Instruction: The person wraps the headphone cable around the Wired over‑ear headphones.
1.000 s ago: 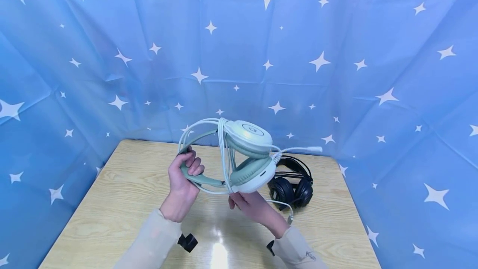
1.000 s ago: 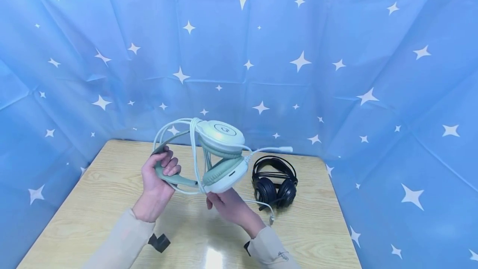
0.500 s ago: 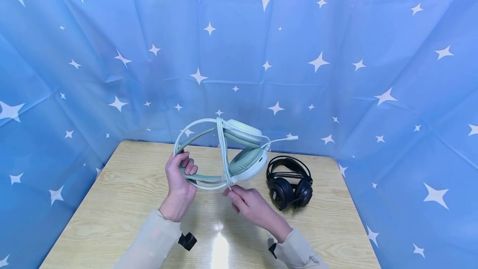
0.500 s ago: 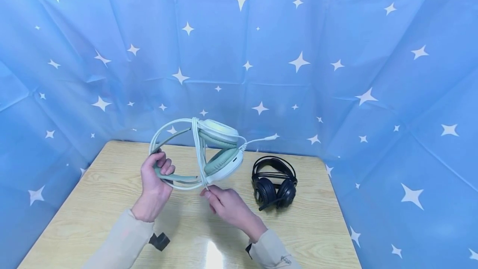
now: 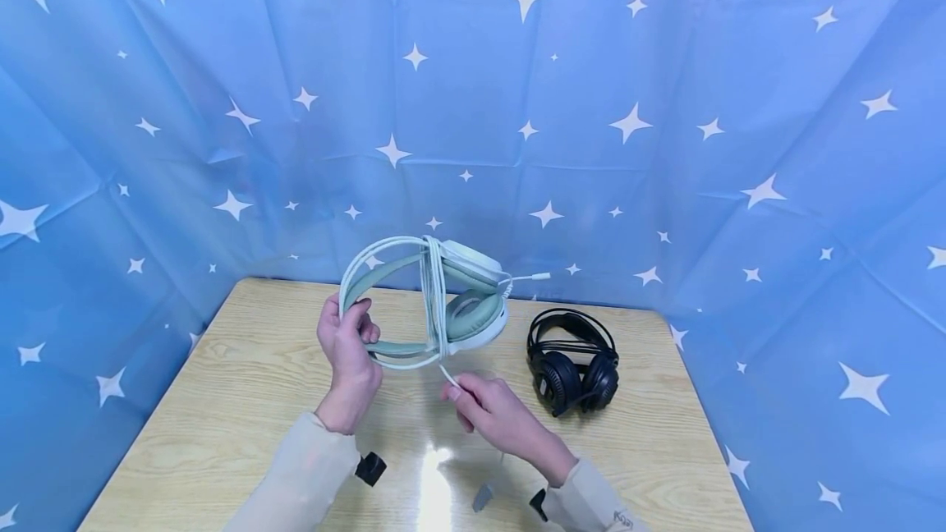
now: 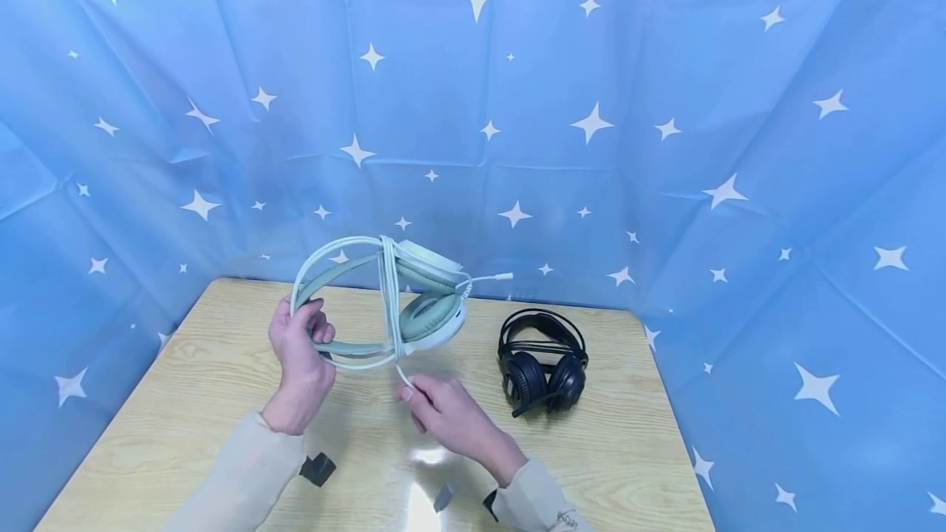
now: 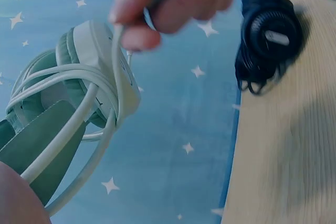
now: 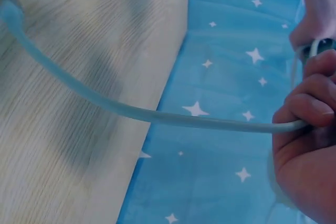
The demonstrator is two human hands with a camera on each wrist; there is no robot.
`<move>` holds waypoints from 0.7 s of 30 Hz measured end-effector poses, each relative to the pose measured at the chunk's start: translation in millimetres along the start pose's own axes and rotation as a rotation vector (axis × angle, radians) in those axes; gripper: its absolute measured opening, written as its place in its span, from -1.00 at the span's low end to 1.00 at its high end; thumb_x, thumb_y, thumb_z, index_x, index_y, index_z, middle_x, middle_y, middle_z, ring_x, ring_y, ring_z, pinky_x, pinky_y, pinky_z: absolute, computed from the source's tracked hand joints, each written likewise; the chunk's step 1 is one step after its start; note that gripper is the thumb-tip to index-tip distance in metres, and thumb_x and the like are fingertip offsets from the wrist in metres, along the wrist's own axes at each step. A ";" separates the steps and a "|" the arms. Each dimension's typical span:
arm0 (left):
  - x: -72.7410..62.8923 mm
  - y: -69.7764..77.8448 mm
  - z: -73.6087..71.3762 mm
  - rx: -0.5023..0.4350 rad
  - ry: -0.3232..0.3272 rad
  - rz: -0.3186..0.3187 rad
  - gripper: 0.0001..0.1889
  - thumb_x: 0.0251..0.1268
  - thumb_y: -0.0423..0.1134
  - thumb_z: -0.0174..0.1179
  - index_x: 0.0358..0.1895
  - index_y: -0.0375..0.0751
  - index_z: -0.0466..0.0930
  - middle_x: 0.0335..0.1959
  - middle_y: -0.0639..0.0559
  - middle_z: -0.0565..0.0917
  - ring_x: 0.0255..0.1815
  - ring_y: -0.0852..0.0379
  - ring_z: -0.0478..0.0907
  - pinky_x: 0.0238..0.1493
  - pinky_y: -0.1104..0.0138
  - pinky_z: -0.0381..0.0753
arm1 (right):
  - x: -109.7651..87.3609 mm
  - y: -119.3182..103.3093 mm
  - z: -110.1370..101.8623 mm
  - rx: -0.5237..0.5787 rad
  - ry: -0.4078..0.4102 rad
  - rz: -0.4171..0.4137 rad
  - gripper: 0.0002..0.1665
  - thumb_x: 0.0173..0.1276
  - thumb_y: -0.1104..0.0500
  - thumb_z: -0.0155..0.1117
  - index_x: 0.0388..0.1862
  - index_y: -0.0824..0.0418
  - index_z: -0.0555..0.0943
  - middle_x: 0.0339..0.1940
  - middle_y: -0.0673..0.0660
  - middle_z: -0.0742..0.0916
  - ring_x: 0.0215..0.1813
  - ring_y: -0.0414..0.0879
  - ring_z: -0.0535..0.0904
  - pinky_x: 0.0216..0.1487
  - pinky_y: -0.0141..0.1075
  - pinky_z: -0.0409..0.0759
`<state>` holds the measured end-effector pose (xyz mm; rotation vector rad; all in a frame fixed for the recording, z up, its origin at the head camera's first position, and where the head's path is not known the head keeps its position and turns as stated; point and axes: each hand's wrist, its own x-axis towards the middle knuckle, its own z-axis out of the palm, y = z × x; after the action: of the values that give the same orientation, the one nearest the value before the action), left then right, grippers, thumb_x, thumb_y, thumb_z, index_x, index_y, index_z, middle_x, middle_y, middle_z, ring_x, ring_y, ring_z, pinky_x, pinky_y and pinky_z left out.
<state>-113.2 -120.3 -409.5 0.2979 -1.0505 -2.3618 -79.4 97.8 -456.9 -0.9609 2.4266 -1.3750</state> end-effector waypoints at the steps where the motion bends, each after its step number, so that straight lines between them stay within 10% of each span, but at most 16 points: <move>1: 0.3 -0.7 -1.1 0.014 -0.003 0.023 -0.81 0.23 -0.57 0.09 -0.28 -0.19 0.47 -0.68 0.15 0.42 -0.75 0.31 0.20 -0.69 0.52 0.23 | -0.2 -0.7 0.1 0.012 -0.002 0.007 -0.72 0.67 0.15 -0.01 -0.07 0.14 0.67 -0.63 -0.22 0.53 -0.59 -0.39 0.37 -0.54 -0.47 0.35; 21: -0.1 -16.9 -23.9 0.553 -0.157 0.470 -0.74 0.08 -0.65 0.22 -0.12 -0.54 0.49 -0.53 0.21 0.52 -0.54 0.30 0.38 -0.42 0.47 0.39 | -4.5 -9.1 -16.2 0.197 -0.050 0.068 -0.65 0.72 0.04 -0.07 -0.01 0.08 0.68 -0.59 -0.12 0.52 -0.55 -0.26 0.39 -0.50 -0.35 0.48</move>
<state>-110.0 -125.8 -438.0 0.0472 -1.6388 -1.6710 -79.3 108.6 -441.2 -0.8468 2.2161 -1.5126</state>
